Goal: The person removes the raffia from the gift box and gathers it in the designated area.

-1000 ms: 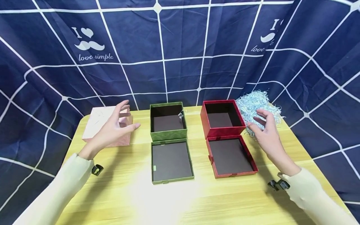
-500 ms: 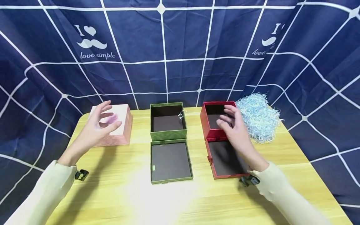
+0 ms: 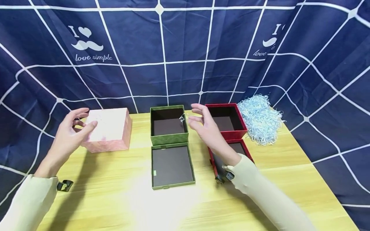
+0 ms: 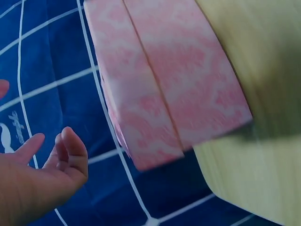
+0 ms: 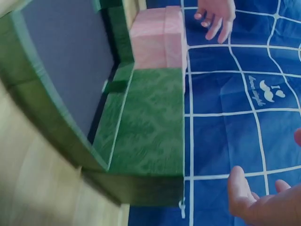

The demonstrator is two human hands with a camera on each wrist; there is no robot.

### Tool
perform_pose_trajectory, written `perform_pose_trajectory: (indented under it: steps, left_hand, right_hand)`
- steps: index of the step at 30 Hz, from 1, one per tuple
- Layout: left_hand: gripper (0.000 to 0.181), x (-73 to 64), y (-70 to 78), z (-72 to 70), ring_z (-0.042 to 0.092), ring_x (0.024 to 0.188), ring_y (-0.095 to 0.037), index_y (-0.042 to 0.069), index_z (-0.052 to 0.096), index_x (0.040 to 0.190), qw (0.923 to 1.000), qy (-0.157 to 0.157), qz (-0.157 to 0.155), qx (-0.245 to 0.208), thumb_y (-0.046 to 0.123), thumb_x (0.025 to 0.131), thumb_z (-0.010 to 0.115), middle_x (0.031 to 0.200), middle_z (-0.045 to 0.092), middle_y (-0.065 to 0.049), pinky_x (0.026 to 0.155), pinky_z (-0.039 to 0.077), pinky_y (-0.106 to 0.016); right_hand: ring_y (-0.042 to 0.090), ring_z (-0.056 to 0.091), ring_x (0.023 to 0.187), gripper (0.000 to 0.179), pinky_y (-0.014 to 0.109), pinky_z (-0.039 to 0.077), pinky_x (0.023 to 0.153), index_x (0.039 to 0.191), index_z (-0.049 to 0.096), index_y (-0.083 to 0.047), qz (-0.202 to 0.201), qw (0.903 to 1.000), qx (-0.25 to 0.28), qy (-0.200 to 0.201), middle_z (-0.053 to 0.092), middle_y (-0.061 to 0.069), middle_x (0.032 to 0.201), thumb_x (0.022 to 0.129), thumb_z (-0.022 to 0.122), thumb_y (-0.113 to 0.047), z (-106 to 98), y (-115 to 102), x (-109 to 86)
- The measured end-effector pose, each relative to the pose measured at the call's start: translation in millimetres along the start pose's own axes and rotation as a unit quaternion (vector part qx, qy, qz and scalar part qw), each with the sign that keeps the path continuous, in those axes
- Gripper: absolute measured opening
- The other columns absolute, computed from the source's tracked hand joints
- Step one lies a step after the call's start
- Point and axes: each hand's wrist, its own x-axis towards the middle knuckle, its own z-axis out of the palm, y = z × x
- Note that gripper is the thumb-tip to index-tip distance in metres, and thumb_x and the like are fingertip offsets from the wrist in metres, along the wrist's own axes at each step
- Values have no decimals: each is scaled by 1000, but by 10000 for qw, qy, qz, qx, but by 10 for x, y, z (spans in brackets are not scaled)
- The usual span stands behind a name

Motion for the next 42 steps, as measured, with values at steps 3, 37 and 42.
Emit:
perform_pose_trajectory:
  steps: [3, 37, 42]
  left_hand:
    - [45, -5, -97, -54, 53, 95, -7, 30, 61, 143, 9998, 115, -149, -62, 11, 103, 73, 124, 55, 19, 71, 46, -11]
    - [51, 406, -922, -434, 69, 96, -11, 29, 65, 147, 8910, -2000, -1611, -3743, -3, 115, 42, 107, 71, 2, 78, 59, -32]
    - [53, 425, -971, -412, 72, 94, -14, 26, 70, 144, 8793, -2118, -1616, -3948, -7, 114, 41, 106, 73, 0, 76, 62, -35]
  right_hand:
    - [36, 58, 138, 62, 51, 48, 113, 159, 45, -12, 111, 9996, 206, -126, 44, 17, 157, 102, 69, -12, 149, -20, 71]
    - [19, 67, 116, 52, 34, 60, 94, 154, 55, -11, 1170, 9876, 789, -684, 52, 18, 150, 104, 68, -8, 1908, 134, 652]
    - [21, 66, 124, 51, 34, 56, 96, 153, 57, -12, 1118, 9923, 395, -350, 52, 17, 153, 103, 64, -4, 2071, 248, 703]
